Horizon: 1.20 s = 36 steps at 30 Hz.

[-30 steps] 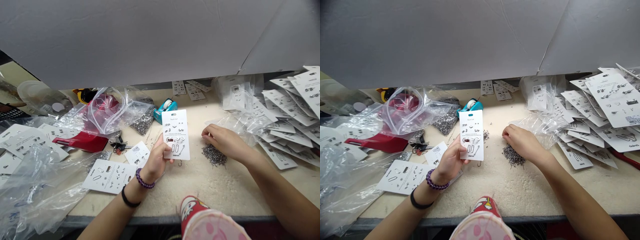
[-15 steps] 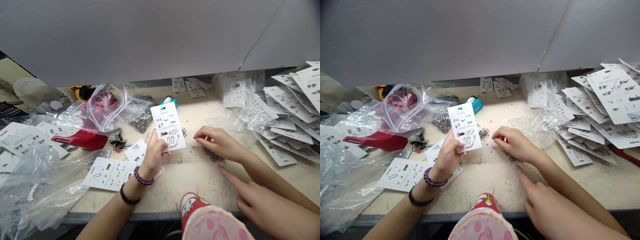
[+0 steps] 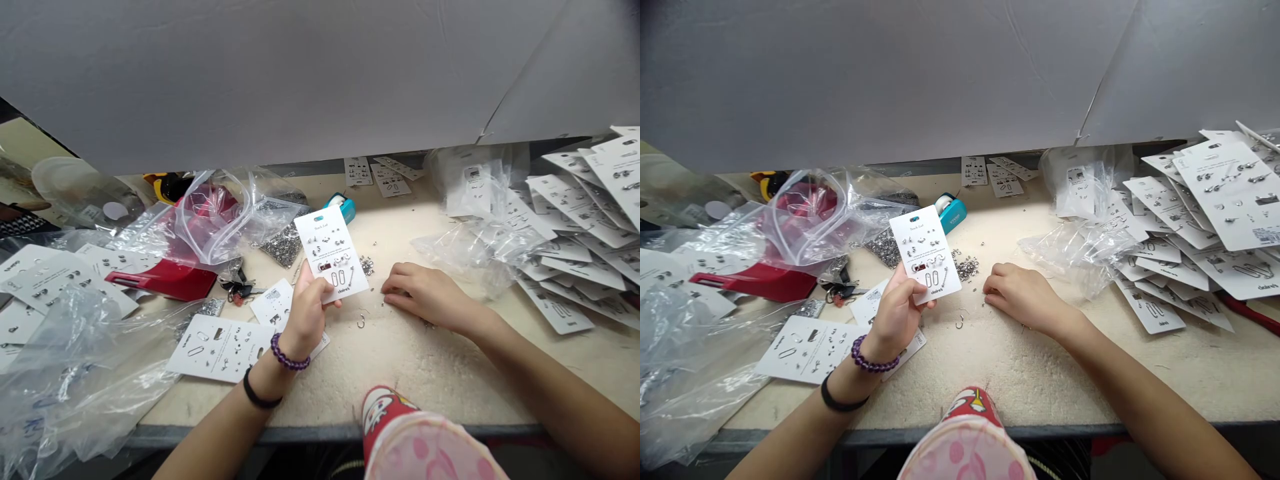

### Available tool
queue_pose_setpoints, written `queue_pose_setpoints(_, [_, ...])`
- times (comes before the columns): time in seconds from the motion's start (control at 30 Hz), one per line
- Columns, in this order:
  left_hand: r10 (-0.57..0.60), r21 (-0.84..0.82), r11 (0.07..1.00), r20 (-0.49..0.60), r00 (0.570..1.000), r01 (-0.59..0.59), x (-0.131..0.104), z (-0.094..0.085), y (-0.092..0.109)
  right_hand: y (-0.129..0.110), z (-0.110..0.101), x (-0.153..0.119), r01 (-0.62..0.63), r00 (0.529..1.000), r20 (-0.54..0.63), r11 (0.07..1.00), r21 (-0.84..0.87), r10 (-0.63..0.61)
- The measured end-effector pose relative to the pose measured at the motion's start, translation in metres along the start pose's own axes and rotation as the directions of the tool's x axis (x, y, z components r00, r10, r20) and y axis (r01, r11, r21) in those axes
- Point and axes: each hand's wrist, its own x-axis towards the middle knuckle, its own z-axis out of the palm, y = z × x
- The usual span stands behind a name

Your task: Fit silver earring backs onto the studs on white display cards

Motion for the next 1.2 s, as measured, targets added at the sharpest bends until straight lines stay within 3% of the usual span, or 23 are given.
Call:
queue_pose_setpoints(0.2, [0.028, 0.01, 1.0, 0.026, 0.999, -0.028, 0.002, -0.001, -0.004, -0.001, -0.001, 0.0, 0.024, 1.0, -0.007, 1.0, -0.001, -0.024])
queue_pose_setpoints(0.3, [0.002, 0.033, 0.999, 0.049, 0.999, -0.004, 0.001, 0.0, -0.005, -0.002, -0.007, -0.001, 0.034, 0.999, -0.046, 0.982, 0.185, -0.026])
queue_pose_setpoints(0.4, [-0.024, 0.086, 0.996, 0.075, 0.997, 0.018, 0.0, 0.003, -0.006, -0.006, -0.014, -0.004, 0.04, 0.995, -0.097, 0.905, 0.423, 0.002])
queue_pose_setpoints(0.53, [0.004, 0.214, 0.976, 0.169, 0.986, -0.041, -0.003, 0.006, -0.009, -0.014, -0.016, -0.007, 0.08, 0.979, -0.198, 0.805, 0.588, 0.047])
queue_pose_setpoints(0.67, [0.03, 0.276, 0.955, 0.28, 0.96, -0.111, -0.005, 0.006, -0.011, -0.023, -0.008, -0.008, 0.144, 0.96, -0.277, 0.781, 0.607, 0.038])
queue_pose_setpoints(0.83, [0.042, 0.288, 0.947, 0.324, 0.945, -0.141, -0.005, 0.005, -0.013, -0.032, 0.003, -0.006, 0.153, 0.962, -0.27, 0.767, 0.623, 0.027])
queue_pose_setpoints(1.07, [0.078, 0.352, 0.906, 0.404, 0.912, -0.233, -0.004, 0.002, -0.021, -0.037, 0.016, -0.003, 0.15, 0.904, -0.374, 0.666, 0.73, 0.206])
queue_pose_setpoints(1.2, [0.106, 0.422, 0.855, 0.427, 0.898, -0.302, -0.005, 0.0, -0.024, -0.034, 0.022, -0.001, 0.148, 0.899, -0.373, 0.643, 0.751, 0.23])
